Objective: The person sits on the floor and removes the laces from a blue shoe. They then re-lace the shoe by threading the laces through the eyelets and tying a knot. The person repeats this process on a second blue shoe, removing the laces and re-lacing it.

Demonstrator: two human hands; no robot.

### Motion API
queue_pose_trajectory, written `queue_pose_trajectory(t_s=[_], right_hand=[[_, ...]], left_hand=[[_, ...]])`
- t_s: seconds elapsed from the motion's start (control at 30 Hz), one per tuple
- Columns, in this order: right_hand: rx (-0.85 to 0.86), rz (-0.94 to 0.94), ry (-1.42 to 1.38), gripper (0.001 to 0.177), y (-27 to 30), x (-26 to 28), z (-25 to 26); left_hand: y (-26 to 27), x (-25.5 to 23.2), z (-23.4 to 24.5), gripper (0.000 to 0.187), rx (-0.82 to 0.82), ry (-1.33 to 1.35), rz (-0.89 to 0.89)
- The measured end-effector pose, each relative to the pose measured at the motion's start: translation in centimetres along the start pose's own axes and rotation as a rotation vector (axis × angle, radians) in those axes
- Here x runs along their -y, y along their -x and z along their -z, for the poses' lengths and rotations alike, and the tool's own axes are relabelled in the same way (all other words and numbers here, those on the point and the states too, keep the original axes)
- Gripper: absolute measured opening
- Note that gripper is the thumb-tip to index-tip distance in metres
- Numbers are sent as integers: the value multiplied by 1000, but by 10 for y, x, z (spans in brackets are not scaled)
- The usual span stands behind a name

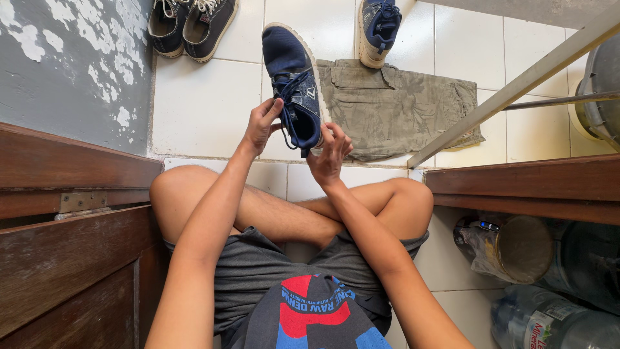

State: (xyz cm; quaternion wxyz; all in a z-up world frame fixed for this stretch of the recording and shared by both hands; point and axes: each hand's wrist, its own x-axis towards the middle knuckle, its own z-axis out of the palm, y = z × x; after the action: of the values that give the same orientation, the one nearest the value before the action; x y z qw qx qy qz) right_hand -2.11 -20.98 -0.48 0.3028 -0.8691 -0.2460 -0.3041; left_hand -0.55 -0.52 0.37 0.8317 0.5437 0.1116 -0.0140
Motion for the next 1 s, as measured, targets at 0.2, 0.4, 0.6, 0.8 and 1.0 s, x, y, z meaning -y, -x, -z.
queue_pose_trajectory(t_s=[0.2,0.4,0.6,0.8,1.0], right_hand=[[-5,-20,-12,80,3,-7,-5],[49,-156,-120,90,1,-8,-7],[29,-119,-57,93,-4,-4,-6],[51,-167,-99,95,-3,-4,-4],[53,-173,-96,95,-2,-3,-7]], left_hand=[[3,-10,-2,50,31,12,-23],[11,-16,-22,67,-88,-275,-249],[17,-21,-24,78,-54,-354,-311],[16,-21,-26,80,-12,-388,-319],[14,-19,-24,79,-17,-378,-303]])
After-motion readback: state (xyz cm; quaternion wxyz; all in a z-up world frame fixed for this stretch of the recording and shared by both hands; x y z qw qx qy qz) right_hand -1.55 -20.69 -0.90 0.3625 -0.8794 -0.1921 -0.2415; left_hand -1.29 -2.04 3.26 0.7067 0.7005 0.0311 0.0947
